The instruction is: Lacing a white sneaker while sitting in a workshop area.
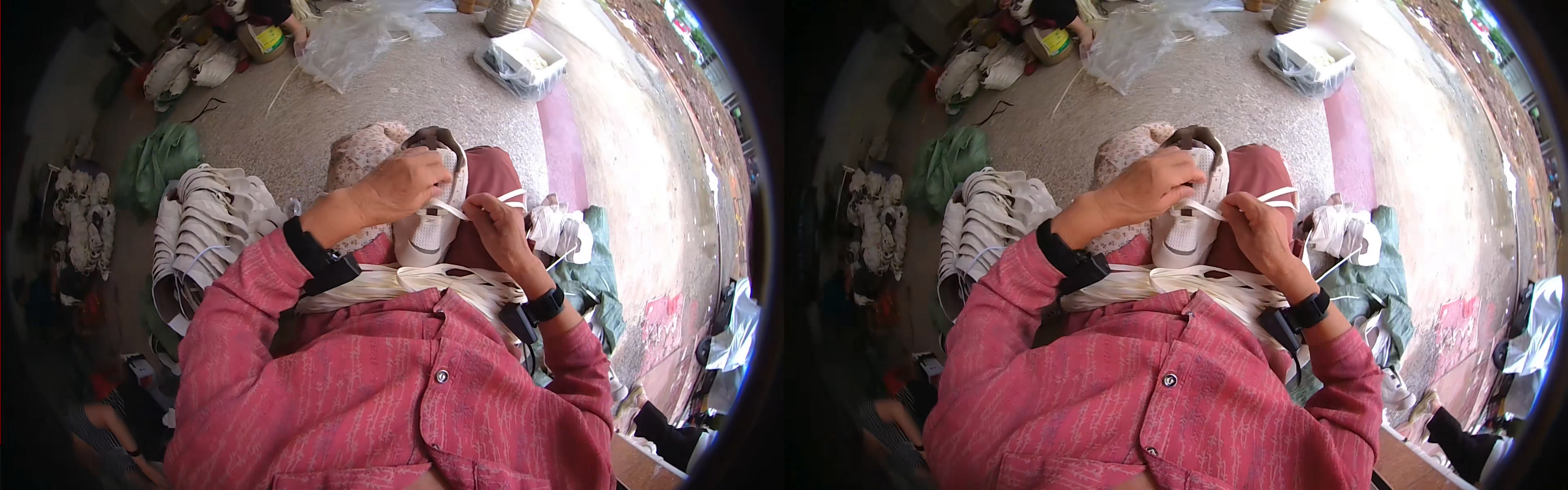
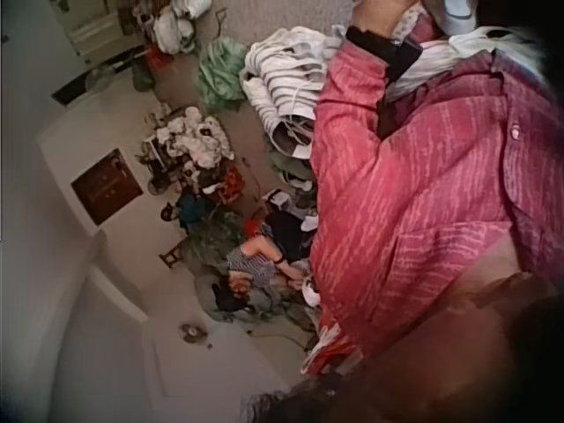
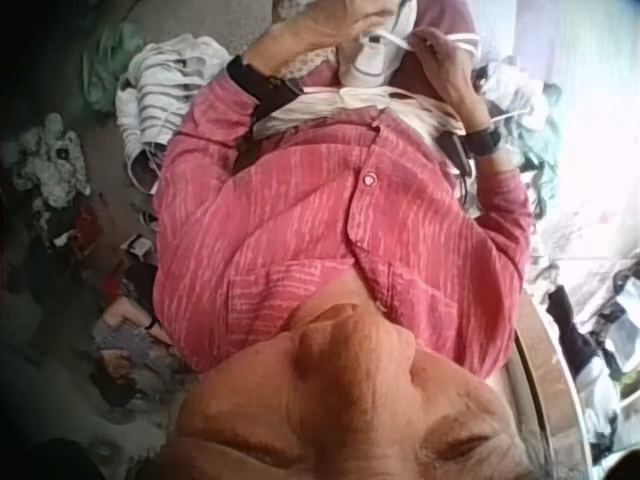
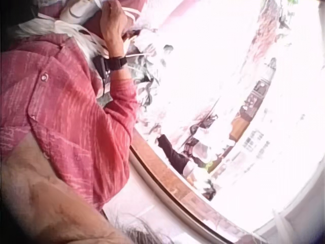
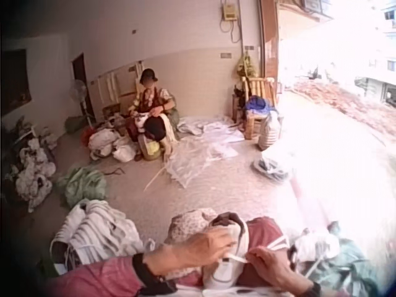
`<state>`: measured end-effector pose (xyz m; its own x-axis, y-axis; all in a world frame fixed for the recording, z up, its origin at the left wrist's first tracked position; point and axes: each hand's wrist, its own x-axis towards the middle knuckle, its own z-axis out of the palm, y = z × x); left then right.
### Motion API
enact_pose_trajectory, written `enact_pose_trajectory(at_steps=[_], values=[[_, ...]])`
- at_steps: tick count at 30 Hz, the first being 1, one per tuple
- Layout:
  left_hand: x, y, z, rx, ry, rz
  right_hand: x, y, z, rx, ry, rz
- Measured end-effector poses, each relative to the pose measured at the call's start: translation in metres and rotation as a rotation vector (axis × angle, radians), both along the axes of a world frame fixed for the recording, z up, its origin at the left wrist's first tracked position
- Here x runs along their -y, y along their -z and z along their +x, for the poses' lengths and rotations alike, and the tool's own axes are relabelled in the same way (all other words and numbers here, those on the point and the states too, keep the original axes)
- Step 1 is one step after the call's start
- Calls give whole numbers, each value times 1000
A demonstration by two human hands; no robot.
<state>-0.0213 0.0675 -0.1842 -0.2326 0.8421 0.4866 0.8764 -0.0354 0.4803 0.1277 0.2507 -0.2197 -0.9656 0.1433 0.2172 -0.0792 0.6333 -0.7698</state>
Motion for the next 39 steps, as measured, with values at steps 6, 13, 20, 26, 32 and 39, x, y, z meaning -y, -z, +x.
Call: enact_pose_trajectory(at_steps=[6,13,20,26,32,39], values=[[-20,1,5,212,-39,-157,-1,-9,2,65,-33,-44],[-24,5,6,396,-59,-214,-5,1,1,116,-25,-270],[-23,11,1,457,8,-188,0,-8,-12,329,13,-608],[-21,17,-1,375,35,-153,4,-26,-14,366,44,-368],[-16,16,13,141,22,-52,-18,-45,-24,105,-152,217],[-15,14,16,80,-7,-41,-31,-45,-42,13,-374,374]])
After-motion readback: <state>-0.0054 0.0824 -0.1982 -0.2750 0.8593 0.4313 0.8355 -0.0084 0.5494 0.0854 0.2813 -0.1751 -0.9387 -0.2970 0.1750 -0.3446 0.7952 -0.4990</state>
